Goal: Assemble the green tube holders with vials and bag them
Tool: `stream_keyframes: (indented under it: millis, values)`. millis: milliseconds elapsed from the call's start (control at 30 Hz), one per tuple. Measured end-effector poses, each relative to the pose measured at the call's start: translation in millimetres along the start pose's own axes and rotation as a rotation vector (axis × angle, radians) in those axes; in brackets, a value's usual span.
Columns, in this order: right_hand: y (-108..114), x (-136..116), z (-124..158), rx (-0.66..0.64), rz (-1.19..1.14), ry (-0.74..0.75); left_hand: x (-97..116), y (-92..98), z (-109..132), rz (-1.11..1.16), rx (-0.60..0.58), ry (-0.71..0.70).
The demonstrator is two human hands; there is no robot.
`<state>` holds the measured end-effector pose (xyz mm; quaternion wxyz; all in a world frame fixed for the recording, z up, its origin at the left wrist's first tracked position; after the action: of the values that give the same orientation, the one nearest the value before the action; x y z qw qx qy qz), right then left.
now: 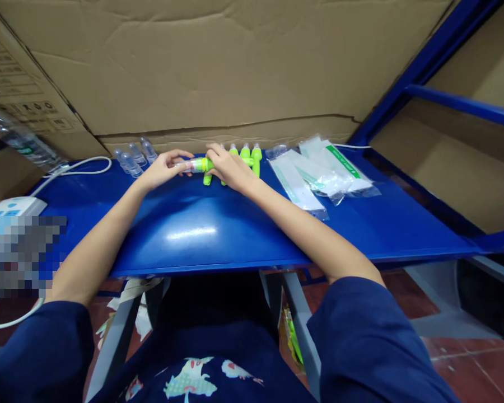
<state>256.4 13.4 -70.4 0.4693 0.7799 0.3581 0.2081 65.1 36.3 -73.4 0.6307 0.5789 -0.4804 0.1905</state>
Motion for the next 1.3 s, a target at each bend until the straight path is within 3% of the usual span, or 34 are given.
stream_keyframes:
  millis: [100, 233, 400, 667, 800, 1100, 1300]
  values:
    - [-3.7, -10.9, 0.8, -0.064, 0.125, -0.017, 11.4, -10.9, 5.7, -0.256, -0.005, -0.059]
    - [-13.9, -18.3, 8.0, -0.033, 0.172, 0.012, 20.0, -24.4, 11.5, -0.554, 0.035, -0.131]
    - [-21.6, -11.2, 15.6, -0.039, 0.133, 0.034, 21.6, -30.4, 11.6, -0.544, -0.003, -0.208]
    - [13.3, 28.9, 31.9, 0.013, 0.096, -0.074, 12.8, -5.4, 7.3, -0.522, 0.071, -0.202]
    - [14.3, 46.2, 37.7, 0.049, -0.053, -0.075, 4.6, -0.2, 5.9, -0.521, 0.094, -0.171]
    - [19.6, 45.1, 40.3, 0.185, -0.152, -0.093, 8.5, -10.8, 9.3, -0.755, 0.175, -0.175]
    - [8.6, 52.0, 40.2, 0.192, -0.301, -0.250, 24.2, -7.7, 15.4, -0.865, 0.255, -0.225]
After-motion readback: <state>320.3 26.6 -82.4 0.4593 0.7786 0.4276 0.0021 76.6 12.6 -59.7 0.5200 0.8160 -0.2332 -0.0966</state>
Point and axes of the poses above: each hand's wrist, its own z-axis away from the middle knuckle, its own y-axis out of the back of the hand, x = y × z, the point moved 6 cm from there along -z, towards the middle knuckle, and after that the axes turned 8 degrees about y, right-handed, at the moved point
